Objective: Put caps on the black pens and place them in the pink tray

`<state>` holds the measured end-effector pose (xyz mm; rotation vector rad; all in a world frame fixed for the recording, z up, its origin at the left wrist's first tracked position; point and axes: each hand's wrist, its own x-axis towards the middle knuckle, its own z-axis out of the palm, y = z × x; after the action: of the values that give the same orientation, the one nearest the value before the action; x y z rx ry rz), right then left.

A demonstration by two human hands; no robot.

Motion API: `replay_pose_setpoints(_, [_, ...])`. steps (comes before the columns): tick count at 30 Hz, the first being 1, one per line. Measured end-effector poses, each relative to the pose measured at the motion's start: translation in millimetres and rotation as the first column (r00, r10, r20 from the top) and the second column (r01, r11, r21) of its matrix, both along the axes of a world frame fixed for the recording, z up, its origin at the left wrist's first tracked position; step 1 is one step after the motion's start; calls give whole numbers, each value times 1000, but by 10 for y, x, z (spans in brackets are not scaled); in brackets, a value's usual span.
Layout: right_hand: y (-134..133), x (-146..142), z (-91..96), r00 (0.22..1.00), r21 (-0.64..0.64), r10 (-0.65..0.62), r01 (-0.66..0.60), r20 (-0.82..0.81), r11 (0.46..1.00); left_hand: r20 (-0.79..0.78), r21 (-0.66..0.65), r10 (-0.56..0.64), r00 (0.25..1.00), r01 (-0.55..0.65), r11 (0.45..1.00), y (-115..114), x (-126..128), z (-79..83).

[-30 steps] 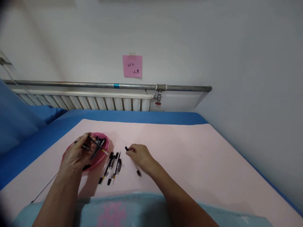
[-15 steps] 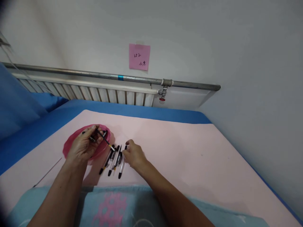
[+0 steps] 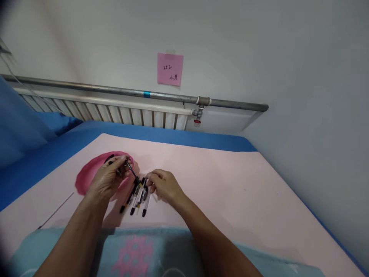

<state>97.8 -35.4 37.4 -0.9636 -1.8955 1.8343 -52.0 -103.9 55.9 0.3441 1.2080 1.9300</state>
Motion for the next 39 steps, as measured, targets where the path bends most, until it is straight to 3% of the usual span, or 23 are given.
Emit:
replay_pose_setpoints(2, [-40,13,95,994,-2,90,-90,-62,996,-3,-14,-35,999,35,999,16,73,-1])
replay_pose_setpoints(6, [-90,38,131,986,87,134,-126,-98,988,-31,-10,-50,998,49,999,40,105,-16])
replay_pose_setpoints(12, [9,104,-12,953,54,120,-140,276,989,-28,17,237,971,-237,971,-13,-178,-19])
replay_pose_setpoints(16, [21,124,-130,892,4,113,-127,437,992,-33,27,125,992,-125,992,-17,-184,-21])
replay_pose_setpoints(23, [-56,88,-187,861,-80,162,-141,482,987,-56,48,52,997,-49,998,4,-97,-46])
replay_pose_setpoints(31, [-77,117,-234,873,-30,180,-187,453,982,-55,37,48,997,-46,998,2,-124,-60])
replay_pose_setpoints(39, [-143,89,-139,881,80,201,-259,428,963,-57,42,16,998,-14,999,-4,-108,-52])
